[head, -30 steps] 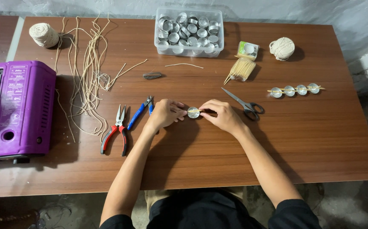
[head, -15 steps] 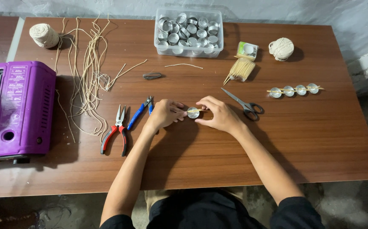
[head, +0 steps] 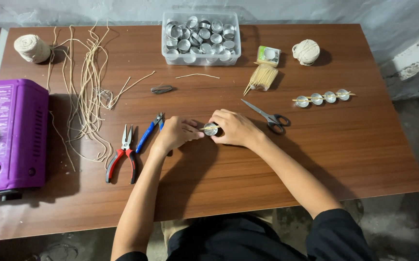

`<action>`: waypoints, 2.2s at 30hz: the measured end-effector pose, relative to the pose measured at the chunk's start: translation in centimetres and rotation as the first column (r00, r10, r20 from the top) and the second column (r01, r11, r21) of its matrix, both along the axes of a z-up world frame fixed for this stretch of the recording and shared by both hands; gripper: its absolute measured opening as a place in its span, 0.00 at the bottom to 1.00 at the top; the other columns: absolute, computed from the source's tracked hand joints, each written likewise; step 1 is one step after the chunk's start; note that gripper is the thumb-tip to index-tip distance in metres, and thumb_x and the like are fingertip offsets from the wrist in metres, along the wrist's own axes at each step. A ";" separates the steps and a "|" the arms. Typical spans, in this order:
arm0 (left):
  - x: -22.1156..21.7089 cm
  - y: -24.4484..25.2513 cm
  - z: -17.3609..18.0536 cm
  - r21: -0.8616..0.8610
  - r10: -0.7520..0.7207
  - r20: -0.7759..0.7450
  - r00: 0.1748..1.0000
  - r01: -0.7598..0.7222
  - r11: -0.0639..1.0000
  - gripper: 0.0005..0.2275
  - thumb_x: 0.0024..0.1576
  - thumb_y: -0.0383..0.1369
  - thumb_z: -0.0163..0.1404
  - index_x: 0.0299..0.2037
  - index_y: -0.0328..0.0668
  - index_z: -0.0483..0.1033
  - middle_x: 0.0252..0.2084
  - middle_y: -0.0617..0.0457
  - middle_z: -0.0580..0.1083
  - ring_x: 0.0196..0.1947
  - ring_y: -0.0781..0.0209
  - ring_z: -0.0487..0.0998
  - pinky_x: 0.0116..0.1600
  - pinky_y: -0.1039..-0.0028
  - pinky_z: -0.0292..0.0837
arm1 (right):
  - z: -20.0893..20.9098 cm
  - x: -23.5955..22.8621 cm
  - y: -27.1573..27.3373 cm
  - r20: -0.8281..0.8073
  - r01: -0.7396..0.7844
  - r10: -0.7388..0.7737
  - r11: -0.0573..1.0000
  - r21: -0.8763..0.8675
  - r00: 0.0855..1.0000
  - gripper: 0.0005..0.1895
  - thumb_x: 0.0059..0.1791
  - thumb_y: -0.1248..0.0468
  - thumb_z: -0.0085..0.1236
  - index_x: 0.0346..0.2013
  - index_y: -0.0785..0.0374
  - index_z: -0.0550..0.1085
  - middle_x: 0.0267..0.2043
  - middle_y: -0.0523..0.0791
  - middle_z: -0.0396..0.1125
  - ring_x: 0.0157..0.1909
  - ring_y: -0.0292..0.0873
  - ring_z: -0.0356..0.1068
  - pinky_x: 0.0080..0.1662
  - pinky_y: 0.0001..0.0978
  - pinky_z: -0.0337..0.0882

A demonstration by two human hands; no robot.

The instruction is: Cutting wick material to length and attaching metal wick tabs using pliers and scissors.

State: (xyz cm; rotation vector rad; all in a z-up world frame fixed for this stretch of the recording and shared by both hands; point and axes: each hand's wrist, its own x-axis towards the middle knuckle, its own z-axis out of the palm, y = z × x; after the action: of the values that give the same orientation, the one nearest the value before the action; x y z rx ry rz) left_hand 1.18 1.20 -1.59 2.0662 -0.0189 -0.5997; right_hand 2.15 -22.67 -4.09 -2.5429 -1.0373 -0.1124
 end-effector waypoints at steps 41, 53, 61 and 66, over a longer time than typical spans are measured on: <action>-0.2 -0.9 1.7 0.059 0.015 -0.010 1.000 -0.014 0.998 0.21 0.53 0.39 0.63 0.52 0.33 0.79 0.39 0.47 0.84 0.37 0.54 0.86 0.46 0.71 0.80 | -1.5 5.3 -24.0 -0.004 0.421 -0.434 0.875 -0.240 0.901 0.27 0.35 0.41 0.71 0.45 0.44 0.79 0.56 0.37 0.65 0.64 0.48 0.53 0.66 0.41 0.56; -0.3 -1.1 1.7 0.063 0.018 0.002 1.000 -0.018 0.998 0.21 0.52 0.39 0.64 0.51 0.33 0.80 0.39 0.47 0.84 0.36 0.56 0.86 0.46 0.71 0.80 | -0.5 4.9 -22.9 -0.027 0.421 -0.441 0.871 -0.253 0.897 0.28 0.35 0.41 0.71 0.46 0.43 0.79 0.56 0.38 0.65 0.64 0.48 0.53 0.63 0.42 0.57; -0.2 -1.0 1.3 0.059 0.022 -0.006 1.000 -0.021 0.998 0.20 0.52 0.38 0.64 0.51 0.33 0.80 0.39 0.47 0.84 0.36 0.56 0.86 0.45 0.72 0.80 | -0.1 5.1 -22.3 -0.042 0.427 -0.454 0.864 -0.267 0.890 0.27 0.35 0.42 0.72 0.46 0.45 0.80 0.56 0.38 0.66 0.64 0.48 0.54 0.63 0.44 0.57; -0.3 -0.9 1.4 0.057 0.018 -0.006 1.000 -0.018 0.998 0.21 0.53 0.40 0.64 0.51 0.34 0.80 0.39 0.48 0.84 0.35 0.57 0.86 0.45 0.73 0.79 | -0.6 5.1 -22.6 -0.017 0.434 -0.455 0.860 -0.267 0.891 0.27 0.35 0.42 0.72 0.45 0.44 0.80 0.55 0.36 0.67 0.63 0.48 0.54 0.60 0.44 0.59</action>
State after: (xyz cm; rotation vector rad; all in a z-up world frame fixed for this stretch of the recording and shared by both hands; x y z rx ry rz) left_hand 0.93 0.31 -0.17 2.1169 0.0208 -0.6024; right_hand 7.30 -45.27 -4.71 -2.9565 -0.4341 0.0004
